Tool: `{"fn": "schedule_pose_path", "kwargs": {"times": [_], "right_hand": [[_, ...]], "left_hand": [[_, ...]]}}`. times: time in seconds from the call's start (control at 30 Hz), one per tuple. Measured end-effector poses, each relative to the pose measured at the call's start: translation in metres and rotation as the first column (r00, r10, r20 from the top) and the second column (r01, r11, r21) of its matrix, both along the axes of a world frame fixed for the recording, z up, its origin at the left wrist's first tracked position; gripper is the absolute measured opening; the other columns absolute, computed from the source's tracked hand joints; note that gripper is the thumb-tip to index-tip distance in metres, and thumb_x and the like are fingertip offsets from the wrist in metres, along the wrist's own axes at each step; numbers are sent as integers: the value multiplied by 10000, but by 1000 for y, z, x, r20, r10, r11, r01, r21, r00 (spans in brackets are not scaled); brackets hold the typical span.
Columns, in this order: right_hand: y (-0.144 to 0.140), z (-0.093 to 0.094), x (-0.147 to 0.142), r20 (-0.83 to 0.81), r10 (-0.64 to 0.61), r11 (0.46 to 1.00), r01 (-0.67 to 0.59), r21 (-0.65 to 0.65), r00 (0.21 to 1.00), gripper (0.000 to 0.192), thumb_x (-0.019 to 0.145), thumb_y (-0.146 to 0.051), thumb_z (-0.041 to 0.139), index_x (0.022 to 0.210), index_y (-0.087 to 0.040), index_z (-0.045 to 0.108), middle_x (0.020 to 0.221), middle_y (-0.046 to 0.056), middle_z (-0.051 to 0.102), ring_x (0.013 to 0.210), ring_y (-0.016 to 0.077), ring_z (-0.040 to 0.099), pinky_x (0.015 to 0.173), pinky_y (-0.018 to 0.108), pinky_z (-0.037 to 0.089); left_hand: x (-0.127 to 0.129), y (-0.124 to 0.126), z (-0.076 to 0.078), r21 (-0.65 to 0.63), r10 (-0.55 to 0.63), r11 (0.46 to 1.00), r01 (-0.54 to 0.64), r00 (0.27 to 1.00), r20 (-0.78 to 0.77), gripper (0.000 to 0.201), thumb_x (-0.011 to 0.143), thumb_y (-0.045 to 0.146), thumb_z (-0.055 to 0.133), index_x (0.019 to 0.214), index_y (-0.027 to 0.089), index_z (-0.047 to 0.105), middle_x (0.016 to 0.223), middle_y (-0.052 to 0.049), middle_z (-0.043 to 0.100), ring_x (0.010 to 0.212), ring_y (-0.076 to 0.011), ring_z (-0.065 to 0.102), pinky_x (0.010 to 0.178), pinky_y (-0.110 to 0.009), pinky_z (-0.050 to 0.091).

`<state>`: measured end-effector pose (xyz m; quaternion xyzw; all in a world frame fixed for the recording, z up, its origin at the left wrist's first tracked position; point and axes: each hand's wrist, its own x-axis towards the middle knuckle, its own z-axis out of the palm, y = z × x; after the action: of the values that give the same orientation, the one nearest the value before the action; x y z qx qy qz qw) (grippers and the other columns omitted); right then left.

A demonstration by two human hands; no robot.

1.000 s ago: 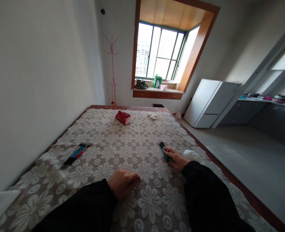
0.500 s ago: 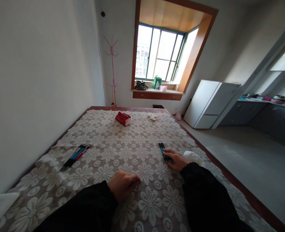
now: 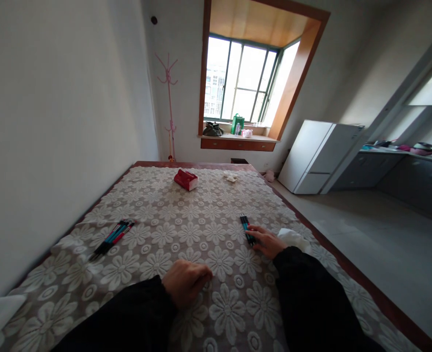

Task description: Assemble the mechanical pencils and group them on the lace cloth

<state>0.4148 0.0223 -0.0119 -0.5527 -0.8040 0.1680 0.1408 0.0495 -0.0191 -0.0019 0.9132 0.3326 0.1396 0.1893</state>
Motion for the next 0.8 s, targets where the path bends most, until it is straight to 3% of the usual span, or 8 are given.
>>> {"fn": "schedule_pose_path", "kwargs": {"times": [0.27,0.47,0.8], "right_hand": [[1,-2,3,-3,11,999,-11,30,1000,656,679,-77,640,1309,-261,628,1416,103,546,1317,321,508,1135,516,392],[1,-8,5,-2,46,999,-46,22,999,724,681,-68,599,1396,-164,545,1476,163,484,1381,334,440,1162,533,357],[-2,-3,2,-47,40,999,-39,16,998,686,695,-77,576,1374,-167,559,1465,157,493,1378,321,448,1166,522,351]], "left_hand": [[1,0,1,2,-5,1000,5,1000,-3,317,1005,343,395,1017,261,702,865,-13,764,796,-182,724,700,-260,487],[0,0,0,-3,1,1000,-1,1000,-1,311,1005,346,397,1021,271,699,883,-7,766,818,-192,730,703,-268,483],[-1,-2,2,-7,-7,1000,6,1000,-11,318,1007,351,398,1032,261,701,881,-18,764,821,-187,725,709,-259,486]]}}
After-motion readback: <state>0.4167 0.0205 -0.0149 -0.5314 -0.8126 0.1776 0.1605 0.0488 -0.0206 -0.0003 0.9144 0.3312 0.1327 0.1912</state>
